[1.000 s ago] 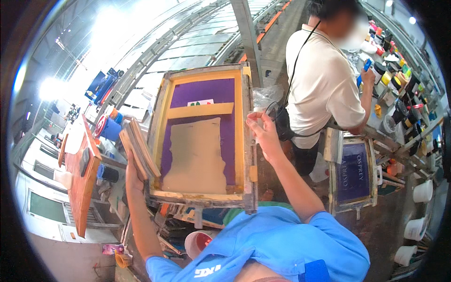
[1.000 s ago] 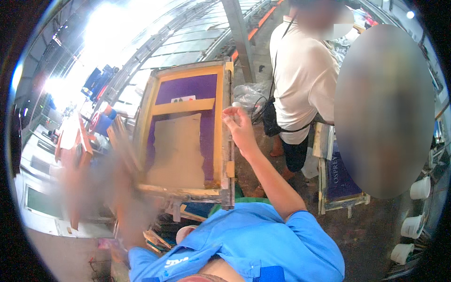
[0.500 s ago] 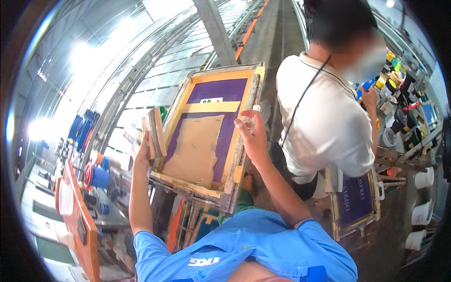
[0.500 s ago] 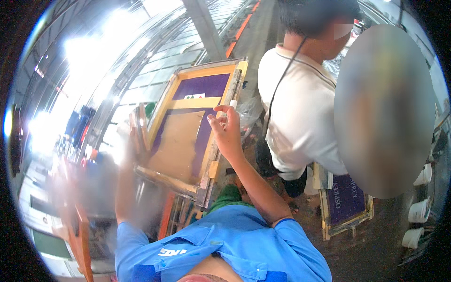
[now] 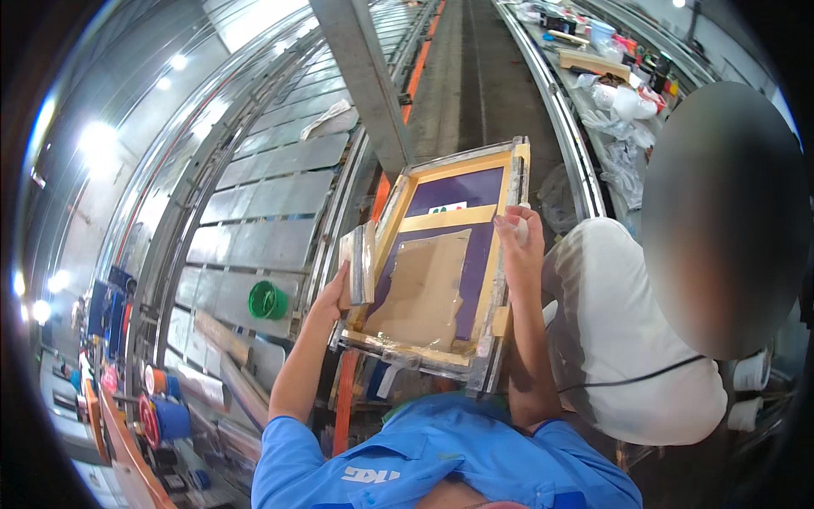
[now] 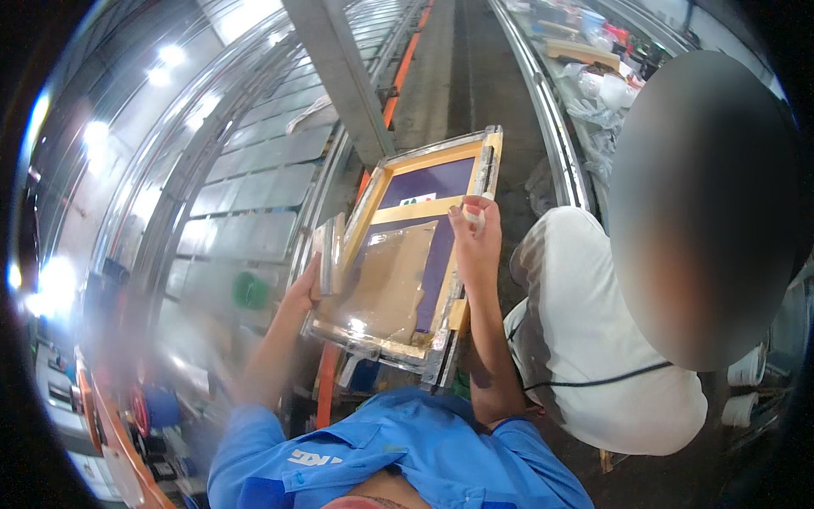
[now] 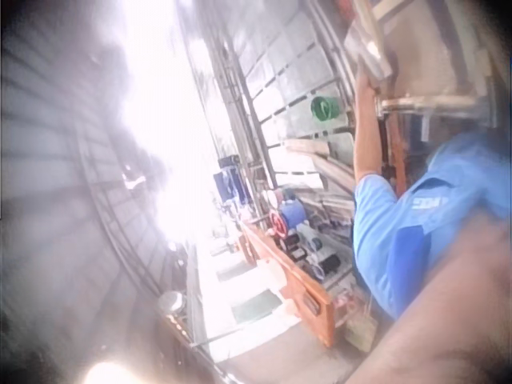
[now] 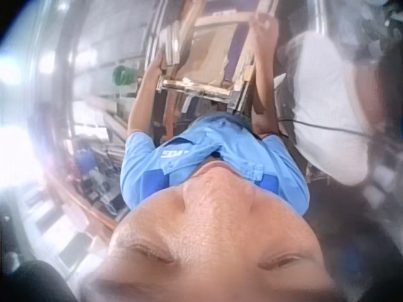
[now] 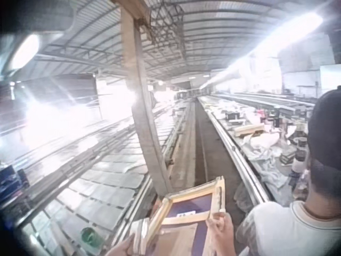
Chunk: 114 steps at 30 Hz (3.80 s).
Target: The person prepares a screen printing frame by pouring a liquid from a plastic cup onto the mesh and spreading it evenly with a squeegee. They then move the frame to a conveyor belt and perform a final pass with the squeegee.
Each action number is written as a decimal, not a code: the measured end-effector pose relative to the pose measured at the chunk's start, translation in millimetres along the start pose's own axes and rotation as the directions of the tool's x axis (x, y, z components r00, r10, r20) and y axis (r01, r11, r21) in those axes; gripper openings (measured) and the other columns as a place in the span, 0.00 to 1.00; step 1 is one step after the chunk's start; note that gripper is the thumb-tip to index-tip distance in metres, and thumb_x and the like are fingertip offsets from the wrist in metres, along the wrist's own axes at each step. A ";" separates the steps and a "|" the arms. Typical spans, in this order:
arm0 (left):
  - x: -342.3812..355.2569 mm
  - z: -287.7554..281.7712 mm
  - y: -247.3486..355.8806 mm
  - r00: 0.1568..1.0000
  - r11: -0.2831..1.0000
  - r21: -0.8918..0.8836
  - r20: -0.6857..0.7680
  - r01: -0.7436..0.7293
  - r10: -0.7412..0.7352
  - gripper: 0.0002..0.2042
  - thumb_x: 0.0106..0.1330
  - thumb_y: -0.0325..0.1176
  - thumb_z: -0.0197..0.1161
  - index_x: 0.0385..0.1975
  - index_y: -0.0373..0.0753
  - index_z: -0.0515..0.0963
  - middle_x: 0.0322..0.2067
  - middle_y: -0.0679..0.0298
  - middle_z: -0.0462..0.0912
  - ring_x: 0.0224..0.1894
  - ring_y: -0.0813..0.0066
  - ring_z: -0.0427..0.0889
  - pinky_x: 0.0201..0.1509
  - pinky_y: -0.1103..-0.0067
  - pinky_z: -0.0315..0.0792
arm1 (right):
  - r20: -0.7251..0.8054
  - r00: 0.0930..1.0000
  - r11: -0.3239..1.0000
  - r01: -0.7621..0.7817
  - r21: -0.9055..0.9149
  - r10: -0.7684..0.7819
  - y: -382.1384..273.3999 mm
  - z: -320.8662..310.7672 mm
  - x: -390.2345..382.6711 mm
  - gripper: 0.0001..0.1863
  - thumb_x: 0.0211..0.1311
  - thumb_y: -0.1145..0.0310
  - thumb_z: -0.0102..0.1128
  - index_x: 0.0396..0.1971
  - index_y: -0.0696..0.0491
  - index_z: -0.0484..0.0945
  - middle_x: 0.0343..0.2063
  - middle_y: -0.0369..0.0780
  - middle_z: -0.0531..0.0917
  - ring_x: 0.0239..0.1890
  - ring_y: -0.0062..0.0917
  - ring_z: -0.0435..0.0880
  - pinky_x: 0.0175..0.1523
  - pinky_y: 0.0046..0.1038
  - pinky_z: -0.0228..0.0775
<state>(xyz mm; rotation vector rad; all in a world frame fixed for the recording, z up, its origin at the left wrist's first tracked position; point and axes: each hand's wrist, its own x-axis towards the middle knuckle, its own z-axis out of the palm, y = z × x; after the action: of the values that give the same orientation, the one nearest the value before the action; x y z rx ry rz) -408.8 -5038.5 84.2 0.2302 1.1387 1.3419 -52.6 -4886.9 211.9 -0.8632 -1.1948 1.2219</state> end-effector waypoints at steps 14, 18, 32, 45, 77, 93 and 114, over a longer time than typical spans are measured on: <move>171.8 93.7 133.6 0.976 0.899 0.411 -0.082 -0.153 0.203 0.37 0.62 0.62 0.61 0.54 0.30 0.74 0.47 0.57 0.82 0.47 0.66 0.83 0.50 0.71 0.78 | -0.356 0.922 0.830 -0.079 -0.552 -0.149 41.7 3.3 112.0 0.11 0.60 0.66 0.63 0.41 0.51 0.78 0.40 0.39 0.76 0.32 0.22 0.76 0.42 0.27 0.71; 201.8 110.8 148.4 0.979 0.889 0.433 -0.059 -0.150 0.194 0.38 0.63 0.63 0.60 0.55 0.28 0.72 0.49 0.55 0.81 0.48 0.65 0.83 0.51 0.71 0.77 | -0.344 0.906 0.719 -0.067 -0.692 -0.247 38.8 12.0 134.9 0.13 0.58 0.61 0.65 0.41 0.46 0.78 0.43 0.41 0.75 0.38 0.36 0.80 0.45 0.37 0.73; 268.0 192.8 178.7 0.958 0.823 0.532 -0.074 -0.199 0.279 0.38 0.66 0.60 0.57 0.58 0.25 0.68 0.52 0.53 0.78 0.51 0.64 0.81 0.53 0.70 0.75 | -0.309 0.943 0.766 -0.110 -0.633 -0.121 76.4 -30.8 321.8 0.12 0.61 0.60 0.63 0.41 0.50 0.82 0.34 0.44 0.79 0.38 0.34 0.80 0.47 0.36 0.72; 455.2 283.2 178.3 0.944 0.950 0.190 -0.176 -0.246 0.280 0.32 0.70 0.55 0.55 0.56 0.27 0.72 0.51 0.54 0.80 0.50 0.63 0.82 0.54 0.70 0.76 | -0.100 0.955 0.599 0.093 -0.795 -0.280 135.3 -63.0 578.8 0.12 0.56 0.58 0.65 0.37 0.49 0.84 0.27 0.41 0.79 0.35 0.32 0.80 0.41 0.33 0.71; 1056.7 373.6 622.7 0.857 0.913 0.204 -0.319 -0.354 0.404 0.27 0.68 0.52 0.61 0.47 0.28 0.77 0.40 0.60 0.84 0.40 0.73 0.84 0.42 0.76 0.77 | -0.008 0.940 0.937 -0.339 0.079 0.340 330.9 144.4 1252.4 0.08 0.64 0.63 0.64 0.34 0.51 0.76 0.28 0.27 0.75 0.25 0.10 0.66 0.31 0.18 0.57; 1439.7 388.1 935.7 0.914 0.877 0.355 -0.124 -0.324 0.387 0.31 0.62 0.56 0.66 0.42 0.25 0.79 0.35 0.59 0.84 0.32 0.74 0.84 0.36 0.77 0.76 | -0.261 0.926 0.942 -0.204 0.268 0.274 430.0 329.0 1589.3 0.09 0.66 0.66 0.61 0.40 0.55 0.75 0.25 0.29 0.71 0.19 0.11 0.62 0.27 0.19 0.56; 1879.0 408.6 1174.0 0.908 0.920 0.255 -0.222 -0.298 0.356 0.31 0.65 0.56 0.63 0.49 0.27 0.77 0.43 0.58 0.84 0.40 0.72 0.85 0.44 0.76 0.78 | -0.254 0.928 0.934 -0.195 0.299 0.275 605.9 501.0 2077.0 0.04 0.68 0.68 0.58 0.35 0.52 0.74 0.24 0.28 0.70 0.20 0.10 0.62 0.27 0.18 0.54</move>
<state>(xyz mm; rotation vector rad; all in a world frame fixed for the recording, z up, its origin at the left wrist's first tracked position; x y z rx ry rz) -1198.3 -2929.7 157.4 0.4271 1.5265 1.5794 -811.4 -2800.5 157.4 -0.9621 -0.6805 1.3596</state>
